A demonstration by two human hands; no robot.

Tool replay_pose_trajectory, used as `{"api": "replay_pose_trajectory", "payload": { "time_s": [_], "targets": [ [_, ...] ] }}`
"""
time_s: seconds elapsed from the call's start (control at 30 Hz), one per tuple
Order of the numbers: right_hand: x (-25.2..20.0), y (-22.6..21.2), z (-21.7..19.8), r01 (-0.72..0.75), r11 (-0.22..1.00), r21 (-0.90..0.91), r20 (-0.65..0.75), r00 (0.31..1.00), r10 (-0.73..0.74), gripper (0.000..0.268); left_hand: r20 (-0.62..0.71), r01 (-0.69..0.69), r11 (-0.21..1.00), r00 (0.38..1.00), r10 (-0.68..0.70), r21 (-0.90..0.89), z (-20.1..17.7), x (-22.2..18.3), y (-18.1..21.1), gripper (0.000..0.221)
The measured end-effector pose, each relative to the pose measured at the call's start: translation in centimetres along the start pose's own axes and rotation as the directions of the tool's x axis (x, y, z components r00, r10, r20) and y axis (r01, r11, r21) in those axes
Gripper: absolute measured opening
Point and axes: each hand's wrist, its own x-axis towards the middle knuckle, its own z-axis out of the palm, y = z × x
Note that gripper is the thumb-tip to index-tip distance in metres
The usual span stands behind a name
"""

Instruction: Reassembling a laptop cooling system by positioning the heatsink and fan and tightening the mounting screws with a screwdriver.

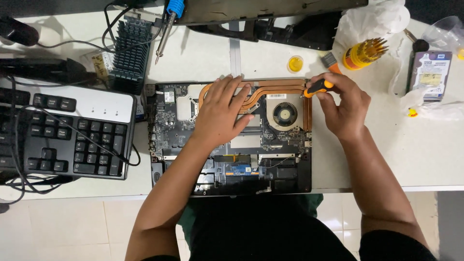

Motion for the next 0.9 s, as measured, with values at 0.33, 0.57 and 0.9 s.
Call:
{"api": "replay_pose_trajectory", "payload": {
  "time_s": [0.33,0.57,0.9],
  "targets": [
    [-1.9,1.3,-0.3,-0.025,0.995,-0.100,-0.116,0.993,0.014,0.041,0.026,0.024,1.000,0.999,-0.023,-0.020,-0.1,0.0,0.2,0.062],
    [-1.3,-1.0,-0.2,-0.305,0.879,0.366,-0.281,0.865,0.416,0.030,0.155,-0.007,0.998,0.988,0.017,-0.066,-2.1,2.5,3.4,0.056],
    [-2.2,0.4,-1.2,-0.322,0.806,0.497,-0.344,0.779,0.524,0.031,-0.149,-0.032,0.929,0.989,-0.025,-0.368,0.8,6.1,8.0,0.020]
  ]
}}
